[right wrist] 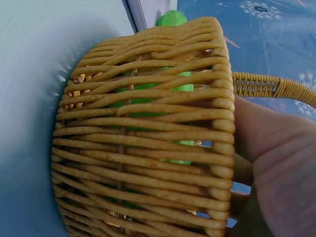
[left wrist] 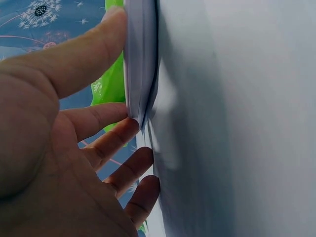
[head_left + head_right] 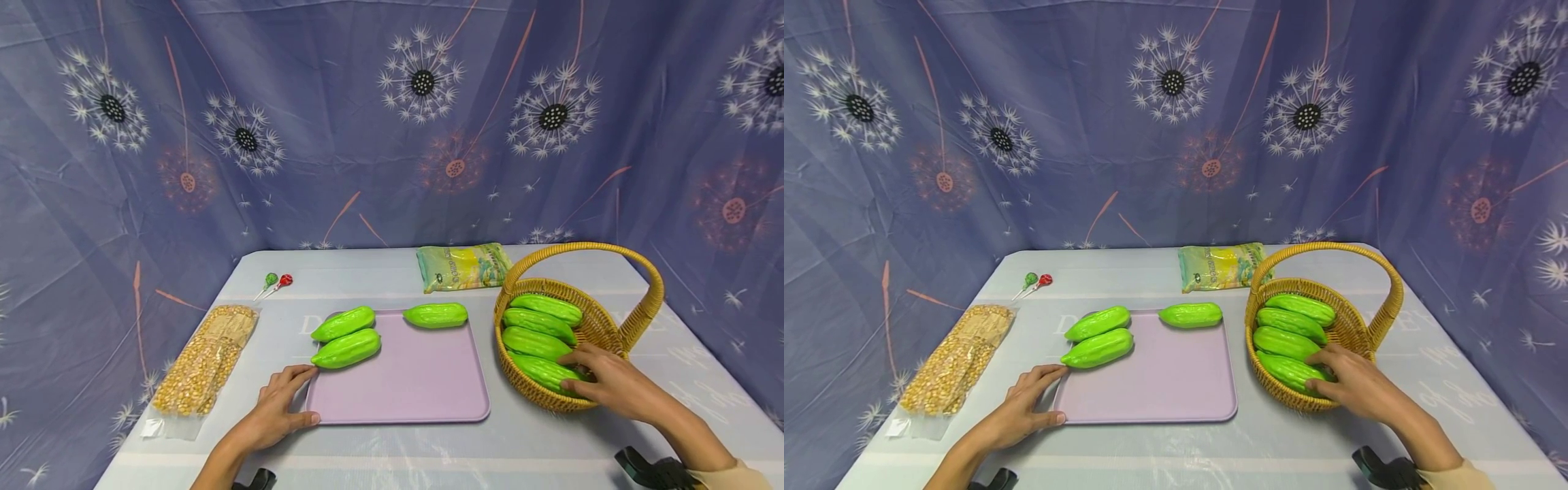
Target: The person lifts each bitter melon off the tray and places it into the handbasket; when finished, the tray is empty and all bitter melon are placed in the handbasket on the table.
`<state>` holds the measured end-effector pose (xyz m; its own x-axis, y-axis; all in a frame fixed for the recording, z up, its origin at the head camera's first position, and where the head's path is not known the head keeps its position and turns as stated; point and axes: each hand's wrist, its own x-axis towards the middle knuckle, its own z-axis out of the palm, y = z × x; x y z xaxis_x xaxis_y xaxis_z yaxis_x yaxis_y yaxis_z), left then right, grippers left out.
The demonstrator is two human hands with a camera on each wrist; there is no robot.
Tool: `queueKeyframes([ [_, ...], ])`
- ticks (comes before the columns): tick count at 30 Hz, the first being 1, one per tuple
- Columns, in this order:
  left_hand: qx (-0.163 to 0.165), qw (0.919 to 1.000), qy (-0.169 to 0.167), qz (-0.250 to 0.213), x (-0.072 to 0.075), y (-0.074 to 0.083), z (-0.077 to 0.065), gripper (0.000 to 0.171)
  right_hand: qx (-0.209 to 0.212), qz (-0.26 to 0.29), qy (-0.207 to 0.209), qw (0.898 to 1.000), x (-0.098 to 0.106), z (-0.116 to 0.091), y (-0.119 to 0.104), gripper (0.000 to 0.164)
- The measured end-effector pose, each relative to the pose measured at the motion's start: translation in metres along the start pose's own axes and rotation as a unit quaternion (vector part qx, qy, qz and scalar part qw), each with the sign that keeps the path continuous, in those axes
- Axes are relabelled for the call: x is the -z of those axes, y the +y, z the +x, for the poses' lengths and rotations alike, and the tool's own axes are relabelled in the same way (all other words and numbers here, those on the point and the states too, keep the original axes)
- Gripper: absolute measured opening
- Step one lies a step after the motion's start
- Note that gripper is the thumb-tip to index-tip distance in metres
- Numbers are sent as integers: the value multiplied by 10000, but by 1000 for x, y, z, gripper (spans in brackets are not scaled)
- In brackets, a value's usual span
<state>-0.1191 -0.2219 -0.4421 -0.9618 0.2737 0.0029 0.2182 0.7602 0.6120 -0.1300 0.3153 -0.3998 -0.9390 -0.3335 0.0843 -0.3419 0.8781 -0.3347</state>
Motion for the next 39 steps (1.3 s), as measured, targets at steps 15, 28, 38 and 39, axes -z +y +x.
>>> queueKeyframes([
  [15, -27, 10000, 9, -8, 0, 0, 1, 76, 174, -116, 153, 9997, 0, 5, -4, 35],
  [28, -9, 10000, -3, 17, 0, 0, 0, 76, 48, 66, 84, 9999, 0, 4, -4, 39],
  [38, -73, 10000, 13, -15, 0, 0, -1, 76, 32, 164, 469, 9988, 5, 5, -11, 38],
  [39, -70, 10000, 11, -21, 0, 0, -1, 76, 111, 132, 579, 9982, 5, 5, -13, 37],
])
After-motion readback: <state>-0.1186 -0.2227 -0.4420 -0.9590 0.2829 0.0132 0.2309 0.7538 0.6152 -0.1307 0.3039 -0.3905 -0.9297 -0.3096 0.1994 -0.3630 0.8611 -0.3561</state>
